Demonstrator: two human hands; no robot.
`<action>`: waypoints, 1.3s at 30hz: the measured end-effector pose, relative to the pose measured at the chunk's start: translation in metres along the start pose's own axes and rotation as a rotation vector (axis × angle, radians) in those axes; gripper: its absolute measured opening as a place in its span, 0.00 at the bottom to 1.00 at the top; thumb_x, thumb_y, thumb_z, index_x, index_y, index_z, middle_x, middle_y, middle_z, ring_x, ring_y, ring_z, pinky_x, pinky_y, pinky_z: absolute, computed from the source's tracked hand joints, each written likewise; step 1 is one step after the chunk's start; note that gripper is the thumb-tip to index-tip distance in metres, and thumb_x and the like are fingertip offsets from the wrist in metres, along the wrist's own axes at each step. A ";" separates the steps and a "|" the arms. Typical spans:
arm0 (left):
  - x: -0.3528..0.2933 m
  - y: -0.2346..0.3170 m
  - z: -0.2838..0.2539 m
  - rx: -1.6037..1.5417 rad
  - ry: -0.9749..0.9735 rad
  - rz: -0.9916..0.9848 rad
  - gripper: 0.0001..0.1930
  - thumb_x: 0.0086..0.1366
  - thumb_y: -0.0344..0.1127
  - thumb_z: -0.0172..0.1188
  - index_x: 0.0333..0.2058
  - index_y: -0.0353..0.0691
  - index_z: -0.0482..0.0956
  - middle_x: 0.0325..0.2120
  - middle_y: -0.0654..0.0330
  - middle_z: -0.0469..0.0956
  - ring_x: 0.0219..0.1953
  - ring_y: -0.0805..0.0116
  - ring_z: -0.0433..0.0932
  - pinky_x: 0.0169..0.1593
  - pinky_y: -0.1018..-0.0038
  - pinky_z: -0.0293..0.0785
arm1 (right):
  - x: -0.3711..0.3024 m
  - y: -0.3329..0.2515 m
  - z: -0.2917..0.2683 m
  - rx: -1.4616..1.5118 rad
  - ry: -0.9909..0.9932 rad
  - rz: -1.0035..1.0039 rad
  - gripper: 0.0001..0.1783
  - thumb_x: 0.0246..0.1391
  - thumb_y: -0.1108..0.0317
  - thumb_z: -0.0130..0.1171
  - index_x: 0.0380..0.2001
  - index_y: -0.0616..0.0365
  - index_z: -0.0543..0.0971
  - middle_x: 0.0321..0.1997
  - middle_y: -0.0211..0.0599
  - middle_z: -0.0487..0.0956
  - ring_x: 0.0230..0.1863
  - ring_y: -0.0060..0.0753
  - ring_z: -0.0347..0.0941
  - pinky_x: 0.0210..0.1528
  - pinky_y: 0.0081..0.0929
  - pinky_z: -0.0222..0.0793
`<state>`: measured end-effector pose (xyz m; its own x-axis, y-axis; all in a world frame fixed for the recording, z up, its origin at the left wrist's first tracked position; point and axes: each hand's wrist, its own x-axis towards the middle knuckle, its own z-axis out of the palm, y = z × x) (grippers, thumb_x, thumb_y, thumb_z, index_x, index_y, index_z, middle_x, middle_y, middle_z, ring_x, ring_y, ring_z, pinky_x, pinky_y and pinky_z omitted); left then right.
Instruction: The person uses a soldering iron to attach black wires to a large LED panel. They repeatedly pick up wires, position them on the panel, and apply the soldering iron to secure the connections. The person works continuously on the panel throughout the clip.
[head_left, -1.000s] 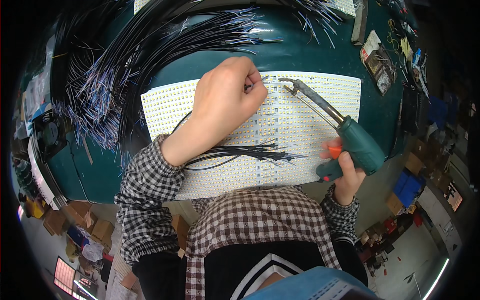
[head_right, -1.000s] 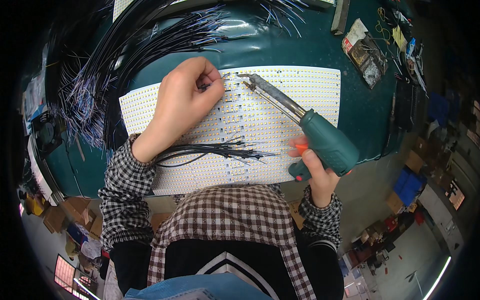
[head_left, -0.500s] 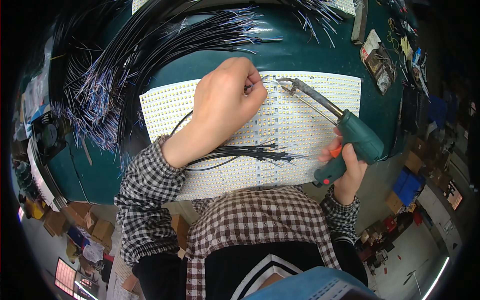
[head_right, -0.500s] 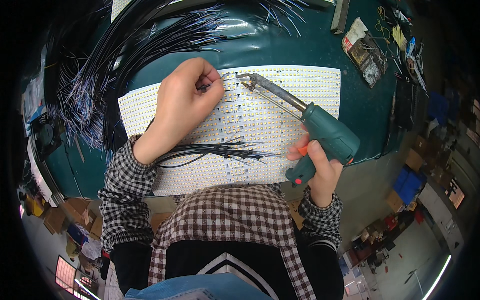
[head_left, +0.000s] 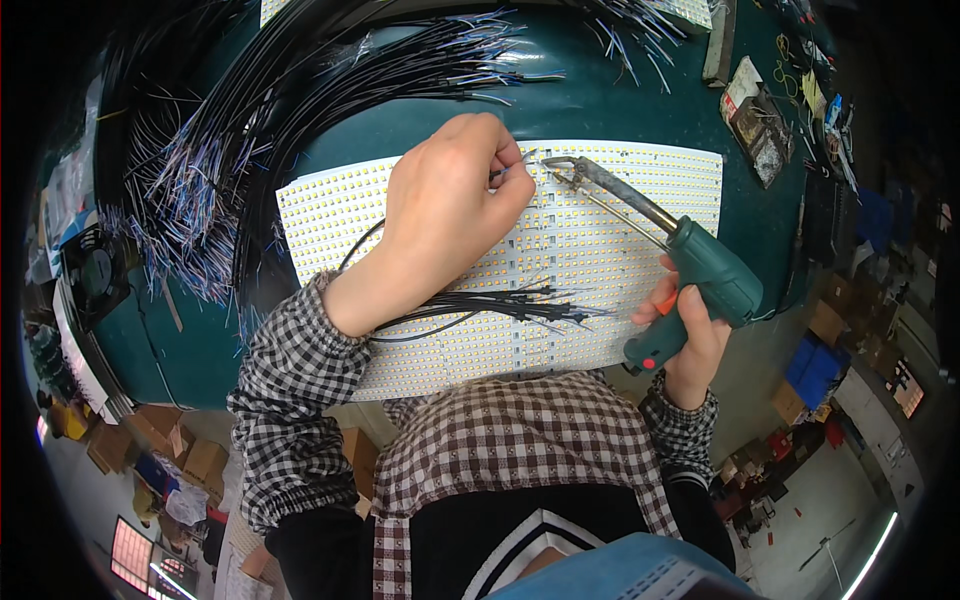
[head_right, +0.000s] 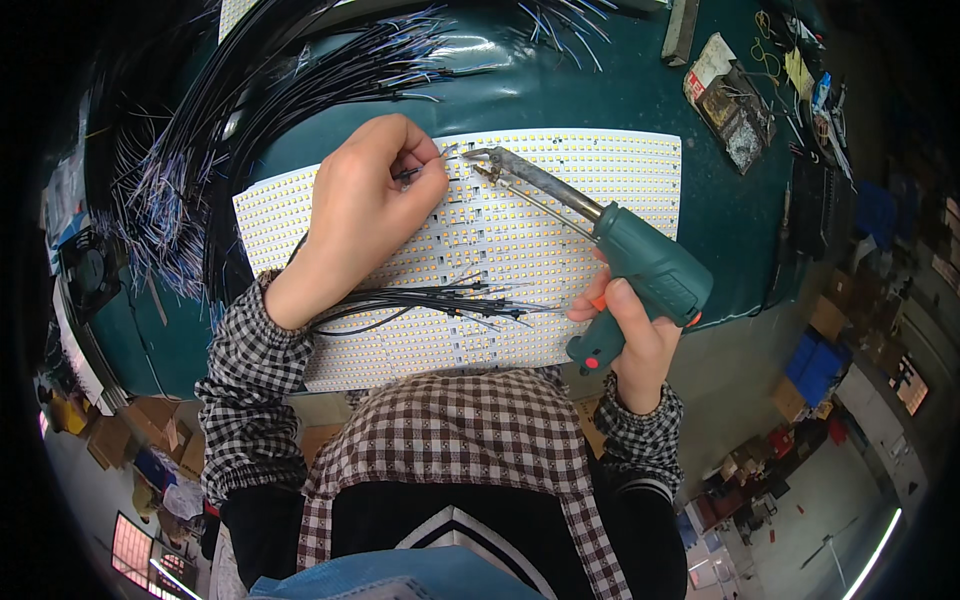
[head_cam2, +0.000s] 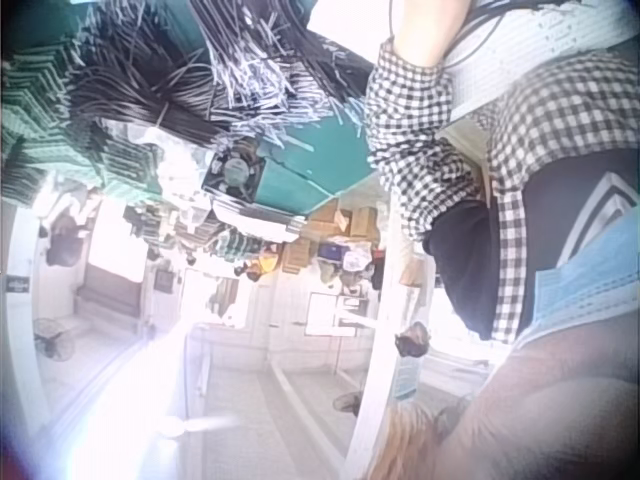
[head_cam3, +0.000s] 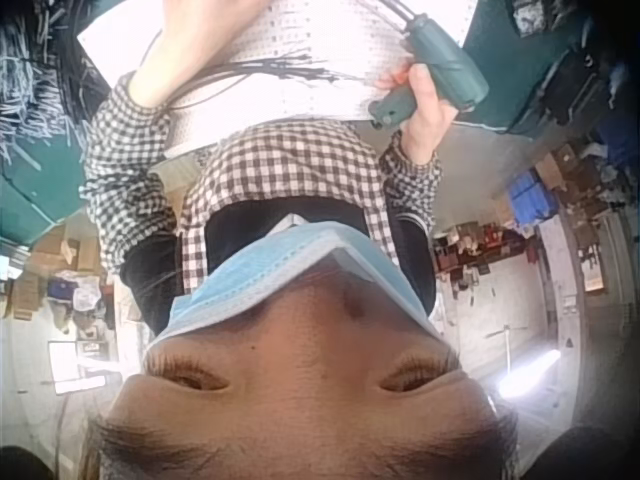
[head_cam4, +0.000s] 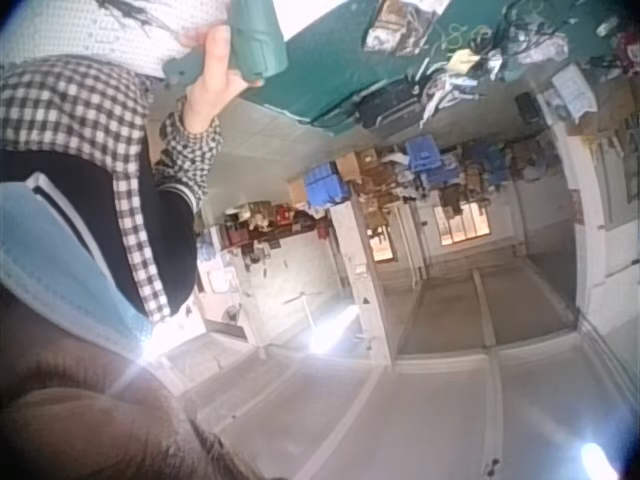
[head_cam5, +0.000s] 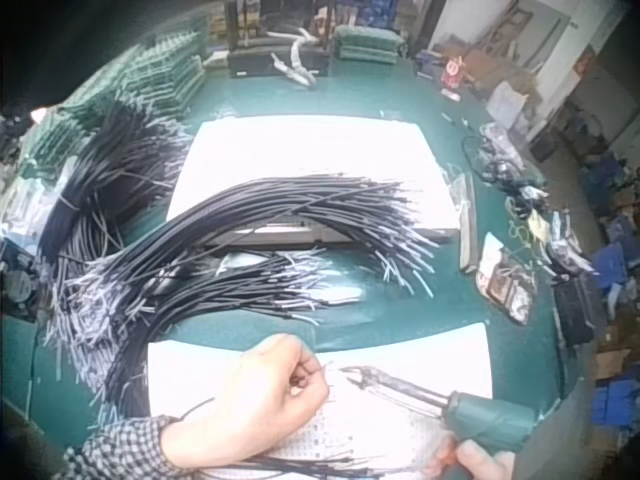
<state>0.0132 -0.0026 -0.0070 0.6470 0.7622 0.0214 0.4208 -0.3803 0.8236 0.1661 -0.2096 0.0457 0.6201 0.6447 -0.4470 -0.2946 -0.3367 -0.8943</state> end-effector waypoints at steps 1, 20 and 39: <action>0.000 0.000 0.000 -0.002 -0.002 0.000 0.04 0.50 0.26 0.61 0.26 0.34 0.75 0.22 0.58 0.76 0.22 0.69 0.75 0.25 0.75 0.71 | 0.000 0.000 0.000 0.000 -0.007 -0.002 0.24 0.60 0.62 0.52 0.51 0.73 0.70 0.28 0.40 0.75 0.26 0.29 0.76 0.29 0.26 0.78; 0.000 0.000 0.000 -0.042 0.008 -0.002 0.05 0.50 0.29 0.60 0.23 0.37 0.73 0.21 0.55 0.75 0.21 0.58 0.75 0.26 0.66 0.70 | 0.001 -0.001 0.005 -0.035 -0.004 -0.028 0.23 0.59 0.63 0.52 0.50 0.73 0.70 0.28 0.42 0.75 0.25 0.30 0.75 0.29 0.26 0.77; 0.000 0.000 0.001 -0.037 0.020 0.012 0.05 0.50 0.28 0.60 0.23 0.37 0.73 0.21 0.56 0.75 0.21 0.59 0.75 0.26 0.66 0.70 | 0.000 0.001 0.001 -0.019 0.000 -0.051 0.24 0.59 0.63 0.52 0.50 0.75 0.69 0.28 0.41 0.75 0.26 0.30 0.75 0.29 0.28 0.77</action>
<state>0.0138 -0.0028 -0.0076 0.6384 0.7685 0.0424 0.3894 -0.3700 0.8435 0.1645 -0.2094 0.0445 0.6340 0.6611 -0.4011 -0.2486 -0.3169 -0.9153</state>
